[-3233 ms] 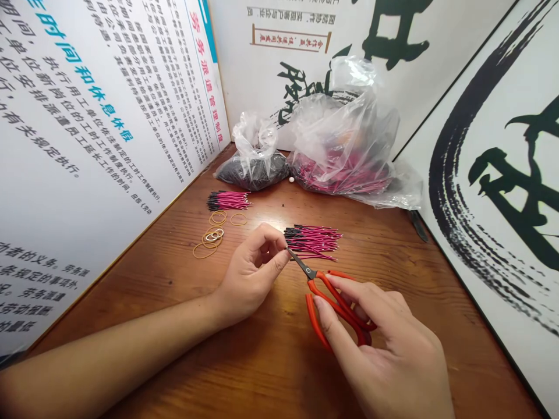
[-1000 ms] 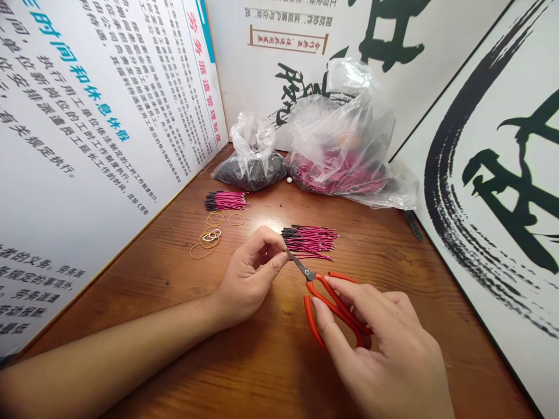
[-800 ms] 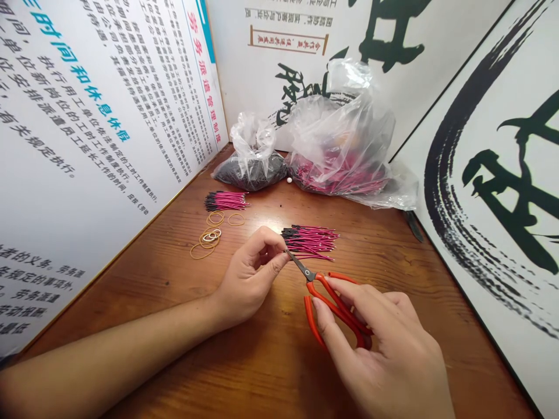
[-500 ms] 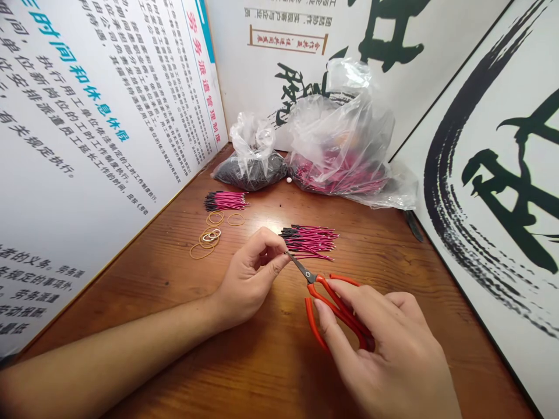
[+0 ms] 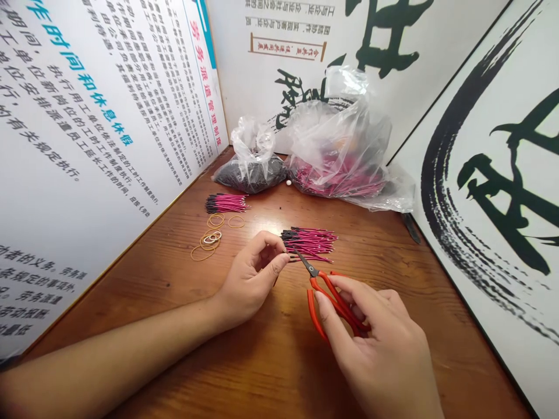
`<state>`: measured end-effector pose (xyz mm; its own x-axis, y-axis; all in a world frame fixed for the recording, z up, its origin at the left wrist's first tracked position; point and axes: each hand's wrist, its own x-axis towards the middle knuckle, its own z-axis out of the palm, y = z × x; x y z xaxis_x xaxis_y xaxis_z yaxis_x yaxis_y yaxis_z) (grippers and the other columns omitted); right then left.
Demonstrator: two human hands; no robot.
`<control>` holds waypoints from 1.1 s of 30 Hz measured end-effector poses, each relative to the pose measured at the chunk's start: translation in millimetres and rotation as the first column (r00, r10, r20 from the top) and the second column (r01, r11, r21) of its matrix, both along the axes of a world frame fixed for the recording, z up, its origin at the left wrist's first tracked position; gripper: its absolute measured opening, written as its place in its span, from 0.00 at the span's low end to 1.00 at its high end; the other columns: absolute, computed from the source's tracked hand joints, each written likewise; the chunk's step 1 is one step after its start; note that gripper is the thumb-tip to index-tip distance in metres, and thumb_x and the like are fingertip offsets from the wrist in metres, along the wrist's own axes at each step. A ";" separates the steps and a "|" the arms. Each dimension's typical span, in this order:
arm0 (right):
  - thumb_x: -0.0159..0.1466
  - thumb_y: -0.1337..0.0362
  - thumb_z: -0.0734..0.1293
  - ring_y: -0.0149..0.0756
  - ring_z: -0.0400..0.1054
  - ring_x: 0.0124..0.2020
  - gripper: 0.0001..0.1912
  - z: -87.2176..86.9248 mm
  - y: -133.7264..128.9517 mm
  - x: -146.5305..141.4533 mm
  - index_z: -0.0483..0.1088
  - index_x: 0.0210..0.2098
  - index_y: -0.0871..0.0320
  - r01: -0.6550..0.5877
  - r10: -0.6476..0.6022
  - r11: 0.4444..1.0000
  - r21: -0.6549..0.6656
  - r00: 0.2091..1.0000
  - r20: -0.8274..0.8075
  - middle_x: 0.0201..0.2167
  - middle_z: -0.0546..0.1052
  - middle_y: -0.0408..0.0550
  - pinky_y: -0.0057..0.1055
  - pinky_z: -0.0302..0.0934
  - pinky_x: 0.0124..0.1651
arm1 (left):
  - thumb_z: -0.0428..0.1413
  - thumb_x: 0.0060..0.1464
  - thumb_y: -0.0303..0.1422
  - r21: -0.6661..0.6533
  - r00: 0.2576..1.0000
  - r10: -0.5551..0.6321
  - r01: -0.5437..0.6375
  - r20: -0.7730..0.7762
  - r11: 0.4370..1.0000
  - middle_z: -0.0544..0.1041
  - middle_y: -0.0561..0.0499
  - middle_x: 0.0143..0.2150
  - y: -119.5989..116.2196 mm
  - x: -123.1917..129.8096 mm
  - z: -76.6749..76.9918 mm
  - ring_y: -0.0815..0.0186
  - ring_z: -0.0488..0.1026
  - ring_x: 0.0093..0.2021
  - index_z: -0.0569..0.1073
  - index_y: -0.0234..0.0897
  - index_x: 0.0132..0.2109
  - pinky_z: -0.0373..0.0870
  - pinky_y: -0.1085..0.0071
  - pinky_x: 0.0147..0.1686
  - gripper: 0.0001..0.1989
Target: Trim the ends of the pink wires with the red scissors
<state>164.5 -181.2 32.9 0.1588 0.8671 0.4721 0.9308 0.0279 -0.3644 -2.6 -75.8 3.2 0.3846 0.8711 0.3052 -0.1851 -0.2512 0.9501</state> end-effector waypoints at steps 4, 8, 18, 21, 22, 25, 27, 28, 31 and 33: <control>0.59 0.48 0.70 0.33 0.69 0.21 0.13 -9.7 6.5 0.3 0.78 0.38 0.47 0.047 -0.069 0.991 -0.122 0.981 -0.180 0.23 0.76 0.40 0.30 0.62 0.24 | 0.54 0.61 0.31 -0.062 1.000 -0.010 0.010 0.003 0.998 0.64 0.56 0.31 6.2 0.0 -3.9 0.72 0.60 0.29 0.65 0.37 0.37 0.58 0.74 0.30 0.04; 0.60 0.47 0.69 0.35 0.70 0.24 0.15 -20.2 13.5 -1.9 0.77 0.38 0.50 0.014 -0.065 0.984 -0.177 0.956 -0.288 0.25 0.78 0.42 0.32 0.64 0.28 | 0.55 0.60 0.31 -0.071 0.999 0.034 -0.033 0.017 0.997 0.67 0.56 0.33 16.3 -2.1 -6.8 0.73 0.62 0.29 0.67 0.36 0.41 0.60 0.75 0.31 0.04; 0.65 0.47 0.66 0.28 0.66 0.23 0.20 -37.8 24.4 -9.6 0.72 0.38 0.59 -0.153 0.051 0.975 -0.159 0.859 -0.510 0.23 0.73 0.40 0.28 0.61 0.26 | 0.60 0.53 0.36 -0.160 0.993 0.048 -0.065 -0.111 0.985 0.65 0.59 0.23 63.3 -32.7 6.3 0.75 0.60 0.21 0.65 0.36 0.33 0.57 0.78 0.21 0.11; 0.66 0.49 0.66 0.26 0.66 0.24 0.19 -40.6 26.2 -7.4 0.72 0.39 0.60 -0.171 0.070 0.977 -0.131 0.829 -0.555 0.25 0.72 0.39 0.27 0.62 0.27 | 0.60 0.51 0.39 -0.152 0.987 -0.006 -0.019 -0.163 0.988 0.69 0.56 0.23 66.6 -49.7 14.0 0.73 0.65 0.22 0.65 0.36 0.33 0.60 0.77 0.22 0.14; 0.67 0.49 0.66 0.27 0.67 0.25 0.18 -41.4 26.7 -7.0 0.71 0.40 0.60 -0.176 0.078 0.977 -0.119 0.819 -0.568 0.27 0.73 0.40 0.27 0.64 0.28 | 0.61 0.51 0.40 -0.134 0.984 -0.012 -0.012 -0.176 0.991 0.69 0.55 0.24 64.0 -53.6 16.0 0.72 0.66 0.23 0.66 0.36 0.33 0.62 0.76 0.22 0.14; 0.68 0.52 0.66 0.28 0.70 0.29 0.16 -45.1 28.4 -7.8 0.71 0.41 0.60 -0.187 0.105 0.979 -0.079 0.800 -0.591 0.32 0.75 0.42 0.30 0.68 0.33 | 0.60 0.53 0.38 -0.038 0.978 0.031 -0.040 -0.206 0.998 0.70 0.54 0.28 51.7 -57.1 18.9 0.71 0.66 0.26 0.68 0.35 0.34 0.64 0.75 0.26 0.11; 0.68 0.53 0.66 0.30 0.72 0.32 0.16 -49.5 29.5 -9.9 0.71 0.43 0.61 -0.187 0.120 0.981 -0.054 0.800 -0.588 0.35 0.76 0.44 0.32 0.69 0.36 | 0.59 0.55 0.36 0.043 0.972 0.095 -0.088 -0.215 0.995 0.70 0.54 0.30 44.8 -53.5 18.1 0.70 0.66 0.30 0.68 0.35 0.34 0.64 0.74 0.31 0.09; 0.68 0.53 0.66 0.30 0.72 0.33 0.16 -52.2 30.1 -11.1 0.71 0.44 0.60 -0.183 0.126 0.982 -0.041 0.806 -0.579 0.36 0.76 0.44 0.33 0.69 0.37 | 0.58 0.56 0.34 0.082 0.968 0.124 -0.109 -0.216 0.991 0.70 0.53 0.31 42.3 -50.6 17.0 0.70 0.67 0.31 0.69 0.35 0.34 0.64 0.73 0.33 0.08; 0.68 0.54 0.66 0.32 0.72 0.35 0.16 -59.4 33.3 -15.0 0.71 0.47 0.60 -0.162 0.135 0.987 -0.006 0.840 -0.525 0.38 0.76 0.45 0.35 0.69 0.40 | 0.58 0.57 0.33 0.179 0.960 0.175 -0.137 -0.218 0.974 0.72 0.52 0.33 36.1 -40.6 12.2 0.67 0.67 0.35 0.71 0.35 0.35 0.64 0.71 0.36 0.05; 0.68 0.54 0.66 0.33 0.72 0.37 0.16 -61.4 36.5 -18.0 0.71 0.48 0.60 -0.157 0.148 0.987 0.023 0.863 -0.484 0.41 0.76 0.46 0.37 0.69 0.41 | 0.58 0.57 0.33 0.220 0.958 0.186 -0.137 -0.219 0.966 0.73 0.51 0.34 30.9 -35.2 8.2 0.67 0.68 0.34 0.72 0.36 0.36 0.64 0.71 0.37 0.05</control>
